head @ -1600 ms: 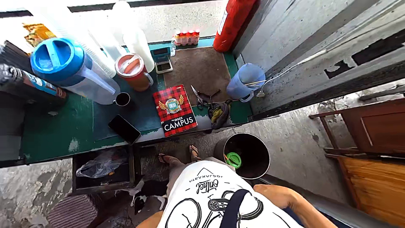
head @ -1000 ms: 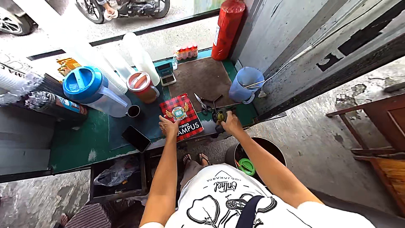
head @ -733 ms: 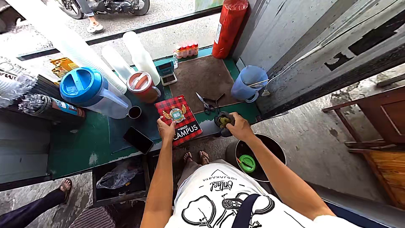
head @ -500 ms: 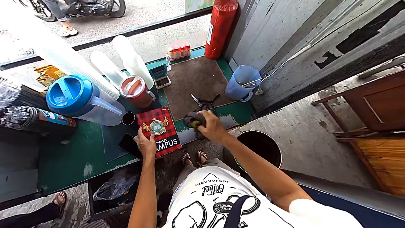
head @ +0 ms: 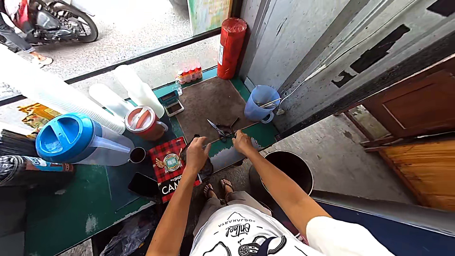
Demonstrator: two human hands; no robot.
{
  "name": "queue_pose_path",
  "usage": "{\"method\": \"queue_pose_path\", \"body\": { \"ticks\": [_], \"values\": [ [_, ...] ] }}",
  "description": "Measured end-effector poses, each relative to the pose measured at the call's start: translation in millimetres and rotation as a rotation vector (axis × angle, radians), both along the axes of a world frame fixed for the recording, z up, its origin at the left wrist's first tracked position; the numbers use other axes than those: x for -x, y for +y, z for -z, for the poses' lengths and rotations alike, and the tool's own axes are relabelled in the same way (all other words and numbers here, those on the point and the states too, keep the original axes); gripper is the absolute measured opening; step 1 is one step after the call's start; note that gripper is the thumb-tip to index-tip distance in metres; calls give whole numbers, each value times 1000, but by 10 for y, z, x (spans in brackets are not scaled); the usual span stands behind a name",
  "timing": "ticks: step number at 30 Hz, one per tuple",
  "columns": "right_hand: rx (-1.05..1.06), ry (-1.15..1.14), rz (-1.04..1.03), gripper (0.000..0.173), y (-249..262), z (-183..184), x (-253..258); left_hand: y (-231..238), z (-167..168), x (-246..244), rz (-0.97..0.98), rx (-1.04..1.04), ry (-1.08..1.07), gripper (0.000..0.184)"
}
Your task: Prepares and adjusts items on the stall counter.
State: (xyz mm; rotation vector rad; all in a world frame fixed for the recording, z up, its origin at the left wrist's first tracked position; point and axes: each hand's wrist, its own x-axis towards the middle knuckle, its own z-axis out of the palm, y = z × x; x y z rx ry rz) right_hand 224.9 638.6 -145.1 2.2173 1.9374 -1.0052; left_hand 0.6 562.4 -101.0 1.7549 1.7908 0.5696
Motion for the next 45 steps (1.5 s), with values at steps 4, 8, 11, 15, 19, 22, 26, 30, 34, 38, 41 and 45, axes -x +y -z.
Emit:
{"method": "queue_pose_path", "body": {
  "ticks": [4, 8, 11, 15, 19, 22, 26, 30, 34, 38, 41, 45],
  "values": [
    [58, 290, 191, 37, -70, 45, -116, 547, 221, -646, 42, 248, 47, 54],
    [49, 627, 389, 33, -269, -97, -284, 713, 389, -1029, -17, 308, 172, 54],
    [-4, 651, 397, 33, -339, -225, -393, 741, 347, -1003, -37, 383, 190, 46],
    [-54, 519, 289, 36, -202, -294, -380, 703, 309, -609, -87, 454, -22, 36],
    [-134, 445, 204, 36, 137, -236, -57, 410, 308, -189, -269, 481, -601, 24],
    [-179, 422, 179, 35, 340, -66, 252, 32, 148, 63, -333, 390, -860, 16],
    [-117, 299, 133, 35, 362, 189, 503, -359, 9, 289, -346, 176, -838, 21],
    [-51, 219, 123, 38, 432, 140, 534, -397, -63, 429, -332, 75, -582, 20],
    [46, 106, 51, 42, 548, 48, 580, -216, -197, 384, -307, 134, -390, 20],
    [53, 286, 26, 33, 589, 39, 389, 197, -232, 298, -216, 185, -186, 20],
    [-5, 450, 79, 35, 348, -43, 152, 665, -194, 223, -134, 244, -28, 22],
    [-88, 528, 210, 33, -66, -61, 23, 1104, 30, 19, -33, 337, 85, 23]
  ]
}}
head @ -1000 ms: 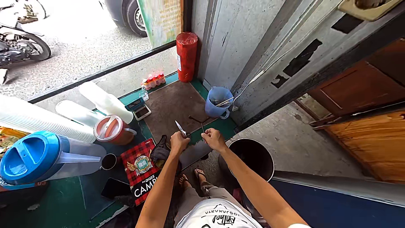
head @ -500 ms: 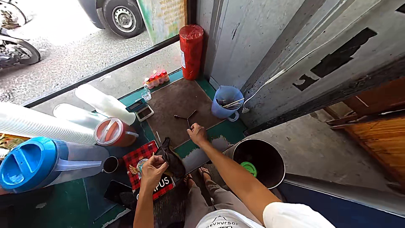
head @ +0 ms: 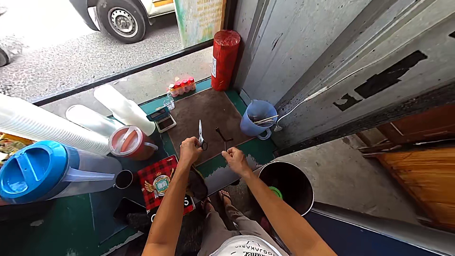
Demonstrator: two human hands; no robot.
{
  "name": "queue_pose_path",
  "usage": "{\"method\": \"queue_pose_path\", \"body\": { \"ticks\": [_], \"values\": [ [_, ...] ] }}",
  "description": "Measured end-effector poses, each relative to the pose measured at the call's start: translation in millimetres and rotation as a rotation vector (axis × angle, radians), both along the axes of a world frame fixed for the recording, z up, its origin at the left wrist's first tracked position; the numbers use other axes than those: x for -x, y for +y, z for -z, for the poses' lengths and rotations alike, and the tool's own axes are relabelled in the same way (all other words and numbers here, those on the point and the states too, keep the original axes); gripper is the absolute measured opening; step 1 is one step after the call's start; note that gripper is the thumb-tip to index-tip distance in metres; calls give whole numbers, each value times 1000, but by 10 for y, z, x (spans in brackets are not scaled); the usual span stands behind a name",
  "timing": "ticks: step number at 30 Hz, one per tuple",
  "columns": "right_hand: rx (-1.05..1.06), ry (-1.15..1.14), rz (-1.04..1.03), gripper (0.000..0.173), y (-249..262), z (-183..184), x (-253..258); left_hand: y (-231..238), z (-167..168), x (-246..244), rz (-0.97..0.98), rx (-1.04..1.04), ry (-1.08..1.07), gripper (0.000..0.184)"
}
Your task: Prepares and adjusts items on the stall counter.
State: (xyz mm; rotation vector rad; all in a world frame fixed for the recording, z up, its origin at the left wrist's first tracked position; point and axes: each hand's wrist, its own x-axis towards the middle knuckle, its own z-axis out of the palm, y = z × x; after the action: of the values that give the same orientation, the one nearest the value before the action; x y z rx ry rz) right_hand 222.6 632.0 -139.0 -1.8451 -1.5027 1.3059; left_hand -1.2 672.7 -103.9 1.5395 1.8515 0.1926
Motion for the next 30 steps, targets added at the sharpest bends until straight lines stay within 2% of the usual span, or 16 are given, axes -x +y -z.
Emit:
{"method": "queue_pose_path", "body": {
  "ticks": [5, 8, 11, 13, 15, 16, 17, 19, 21, 26, 30],
  "values": [
    [-38, 78, 34, 30, -318, -177, -182, 277, 279, -370, 148, -26, 4, 24],
    [-36, 144, 43, 31, -666, -243, -335, 223, 191, -426, 169, -33, -1, 35],
    [-8, 183, 46, 30, -1041, -306, -447, 189, -132, -17, 26, -315, 44, 30],
    [33, 229, 60, 27, -1286, -298, -503, 399, -270, 458, -76, -500, 150, 30],
    [77, 255, 67, 26, -1471, -261, -542, 741, -358, 908, -96, -525, 315, 49],
    [104, 256, 67, 27, -1548, -242, -561, 893, -359, 1069, -64, -466, 404, 60],
    [132, 244, 65, 27, -1624, -224, -578, 1004, -316, 1187, -19, -389, 479, 63],
    [164, 220, 67, 28, -1755, -198, -603, 1064, -206, 1325, 58, -299, 527, 42],
    [160, 201, 75, 28, -1839, -203, -631, 1037, -142, 1382, 78, -317, 523, 31],
    [146, 228, 28, 27, -1952, -341, -610, 1052, -97, 1492, 152, -428, 523, 31],
    [101, 215, -144, 24, -1851, -549, -383, 1060, -270, 1374, 60, -424, 427, 41]
  ]
}}
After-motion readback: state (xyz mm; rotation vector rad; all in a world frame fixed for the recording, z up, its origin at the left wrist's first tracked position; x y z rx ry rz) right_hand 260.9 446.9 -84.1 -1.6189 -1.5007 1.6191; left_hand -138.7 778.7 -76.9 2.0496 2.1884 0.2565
